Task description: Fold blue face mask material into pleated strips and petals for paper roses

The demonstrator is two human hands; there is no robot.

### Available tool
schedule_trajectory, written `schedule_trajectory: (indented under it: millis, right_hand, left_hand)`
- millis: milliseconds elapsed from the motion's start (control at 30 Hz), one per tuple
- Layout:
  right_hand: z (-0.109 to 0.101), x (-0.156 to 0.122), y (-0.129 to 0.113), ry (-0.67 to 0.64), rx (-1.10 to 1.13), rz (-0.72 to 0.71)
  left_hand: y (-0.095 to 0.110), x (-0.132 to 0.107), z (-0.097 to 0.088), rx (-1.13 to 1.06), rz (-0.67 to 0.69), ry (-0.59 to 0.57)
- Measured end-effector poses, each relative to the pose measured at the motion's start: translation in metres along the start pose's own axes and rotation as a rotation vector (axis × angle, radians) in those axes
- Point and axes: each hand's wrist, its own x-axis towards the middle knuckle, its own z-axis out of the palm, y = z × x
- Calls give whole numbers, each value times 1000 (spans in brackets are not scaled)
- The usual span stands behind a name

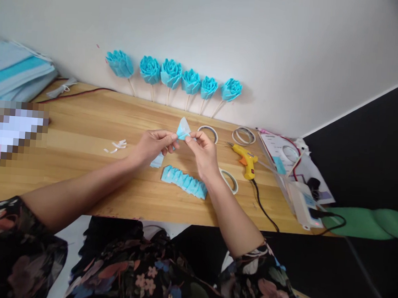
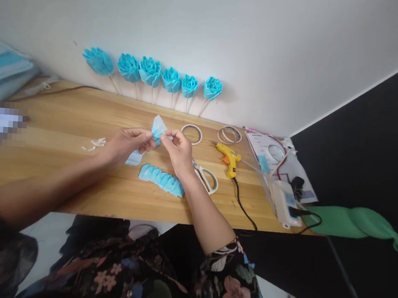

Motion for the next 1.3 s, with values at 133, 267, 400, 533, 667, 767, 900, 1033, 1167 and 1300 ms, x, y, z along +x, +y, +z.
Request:
schedule_trajectory:
  millis: [133,267,400,533,667,767,900,1033,1167,1300]
  right_hand:
    - [0,2,4,-18,87,7]
    - [-1,4,6,-95,122,55]
    - [-1,2,2,-169,137,51]
    - [0,1,0,-184,101,28]
    - [1,1,0,-150,65,12]
    - [1,1,0,-112,51,6]
    - [-1,1,0,-69,18,-13]
    - [-2,2,-1,-38,-18,-15]
    - [-2,2,0,-44,3,-20]
    - [0,1,0,-63,22,-9]
  left_hand:
    - [2,0,1,44,19,-6]
    - [4,0,1,118,55,2]
    - [3,0,-1,134,70,7]
    - [1,1,-1,129,58,16]
    - [2,-1,1,131,68,3]
    - [3,-2,2,146,58,1]
    - [5,-2,2,166,49,2]
    - [7,-2,2,141,36,-19]
    - [6,-2,1,122,16,-45]
    - [2,1,0,106,23,-55]
